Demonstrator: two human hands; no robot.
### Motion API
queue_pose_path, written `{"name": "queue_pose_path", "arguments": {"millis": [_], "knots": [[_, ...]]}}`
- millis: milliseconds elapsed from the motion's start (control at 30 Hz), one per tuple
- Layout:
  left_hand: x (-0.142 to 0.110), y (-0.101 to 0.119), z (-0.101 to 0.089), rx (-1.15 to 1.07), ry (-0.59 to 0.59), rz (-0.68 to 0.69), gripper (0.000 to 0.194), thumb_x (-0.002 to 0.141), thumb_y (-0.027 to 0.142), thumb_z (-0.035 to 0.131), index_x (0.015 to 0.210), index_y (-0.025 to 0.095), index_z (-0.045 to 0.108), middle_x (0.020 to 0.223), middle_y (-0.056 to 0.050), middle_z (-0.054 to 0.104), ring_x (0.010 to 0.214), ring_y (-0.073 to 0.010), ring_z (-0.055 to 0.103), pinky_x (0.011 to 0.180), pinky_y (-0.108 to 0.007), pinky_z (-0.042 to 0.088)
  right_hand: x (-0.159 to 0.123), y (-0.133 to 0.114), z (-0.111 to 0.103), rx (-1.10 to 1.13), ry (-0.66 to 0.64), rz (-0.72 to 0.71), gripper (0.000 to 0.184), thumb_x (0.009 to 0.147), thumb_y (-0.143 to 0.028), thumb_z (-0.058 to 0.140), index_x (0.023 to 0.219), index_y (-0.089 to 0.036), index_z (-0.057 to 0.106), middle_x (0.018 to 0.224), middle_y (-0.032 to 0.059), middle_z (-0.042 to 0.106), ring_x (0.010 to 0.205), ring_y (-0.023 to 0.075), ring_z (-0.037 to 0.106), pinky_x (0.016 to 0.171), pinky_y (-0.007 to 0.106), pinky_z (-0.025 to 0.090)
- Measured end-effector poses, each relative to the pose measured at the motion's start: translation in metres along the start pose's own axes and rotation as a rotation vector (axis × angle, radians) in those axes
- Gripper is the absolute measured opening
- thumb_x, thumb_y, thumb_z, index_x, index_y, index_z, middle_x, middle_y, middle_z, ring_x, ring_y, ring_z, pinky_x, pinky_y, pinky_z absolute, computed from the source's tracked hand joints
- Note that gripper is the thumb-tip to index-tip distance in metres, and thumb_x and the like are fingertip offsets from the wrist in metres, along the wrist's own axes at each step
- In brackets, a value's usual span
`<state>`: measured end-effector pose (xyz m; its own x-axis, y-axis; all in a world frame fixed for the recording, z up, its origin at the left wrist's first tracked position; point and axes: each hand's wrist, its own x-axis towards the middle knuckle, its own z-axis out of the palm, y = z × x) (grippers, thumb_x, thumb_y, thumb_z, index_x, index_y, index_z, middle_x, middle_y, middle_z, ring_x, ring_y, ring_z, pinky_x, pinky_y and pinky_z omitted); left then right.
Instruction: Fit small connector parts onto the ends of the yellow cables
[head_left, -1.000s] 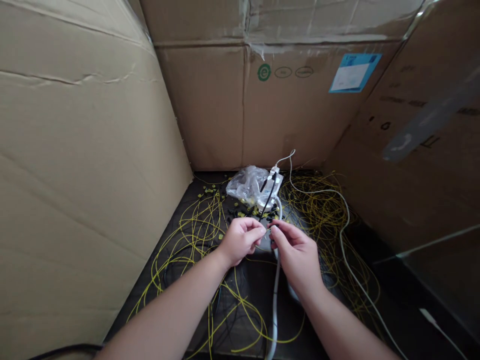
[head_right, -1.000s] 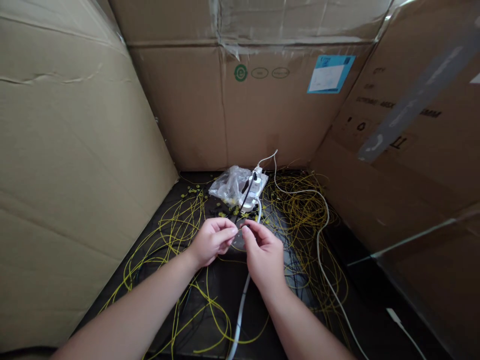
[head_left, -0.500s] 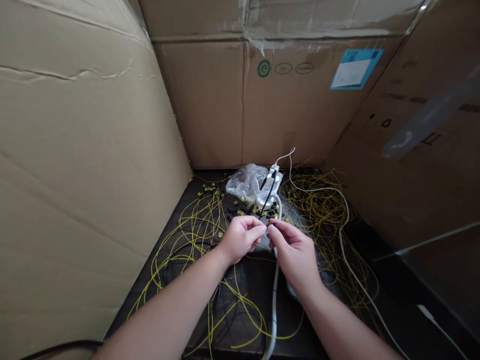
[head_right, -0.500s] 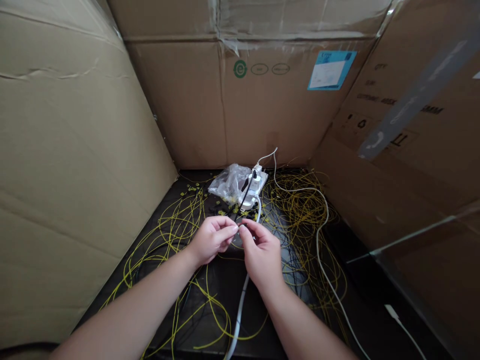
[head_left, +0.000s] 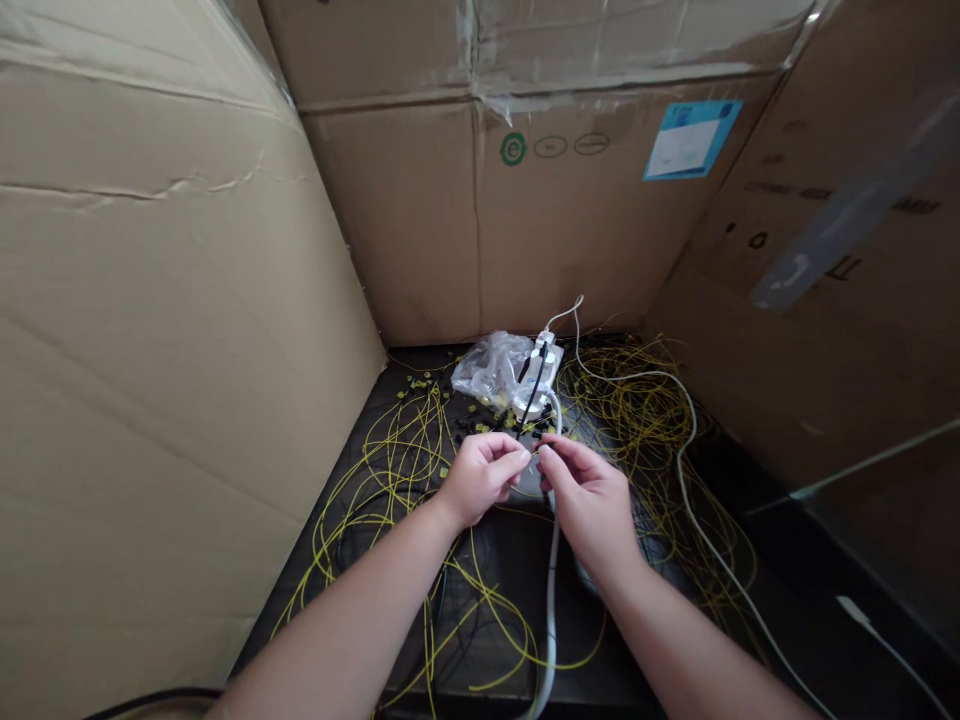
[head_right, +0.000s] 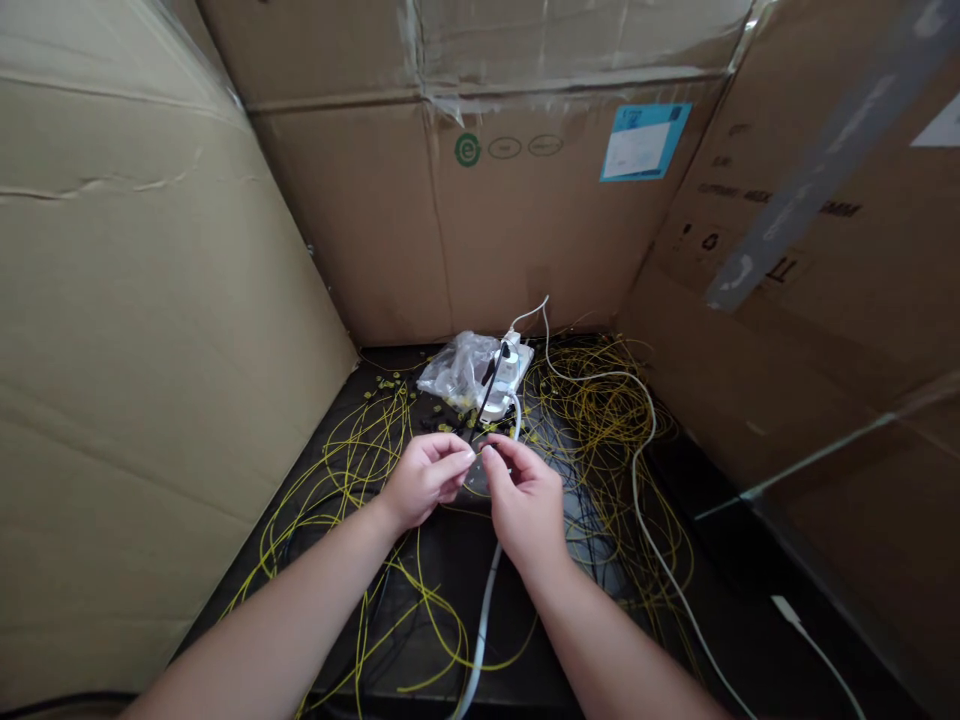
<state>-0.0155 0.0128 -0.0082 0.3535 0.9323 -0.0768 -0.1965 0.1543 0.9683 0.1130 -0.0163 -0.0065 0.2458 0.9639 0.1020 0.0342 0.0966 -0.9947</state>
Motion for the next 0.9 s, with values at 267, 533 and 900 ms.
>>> {"name": "queue_pose_path", "arguments": {"millis": [267,533,900], "knots": [[-0.002,0.001,0.006,0.123,0.059,0.039,0.025,0.072,0.038,0.060,0.067,0.014,0.054,0.050,0.005,0.044,0.038,-0.0034,0.032,0.037,-0.018,0.022,0.001,-0.002,0.000,0.051,-0.020,-0.008,0.030,0.074,-0.036,0.059,0.093,-0.014,0.065,0.088,0.0081,0.066,0.073,0.0171,0.060,0.062,0.028,0.048],[0.000,0.020,0.012,0.293,0.096,0.115,0.023,0.072,0.036,0.060,0.067,0.014,0.058,0.052,0.003,0.049,0.043,-0.0052,0.037,0.042,-0.019,0.027,0.003,-0.008,0.002,0.248,-0.028,-0.024,0.037,0.074,-0.033,0.059,0.106,-0.016,0.051,0.081,0.0040,0.065,0.071,0.0144,0.061,0.064,0.026,0.048],[0.001,0.062,0.036,0.494,0.030,0.240,0.024,0.072,0.034,0.059,0.062,0.013,0.058,0.054,0.001,0.053,0.046,-0.0065,0.041,0.046,-0.020,0.032,0.011,-0.046,-0.014,0.203,0.024,-0.193,0.024,0.077,-0.038,0.056,0.081,-0.014,0.061,0.076,0.0047,0.064,0.067,0.0137,0.059,0.062,0.026,0.048]]}}
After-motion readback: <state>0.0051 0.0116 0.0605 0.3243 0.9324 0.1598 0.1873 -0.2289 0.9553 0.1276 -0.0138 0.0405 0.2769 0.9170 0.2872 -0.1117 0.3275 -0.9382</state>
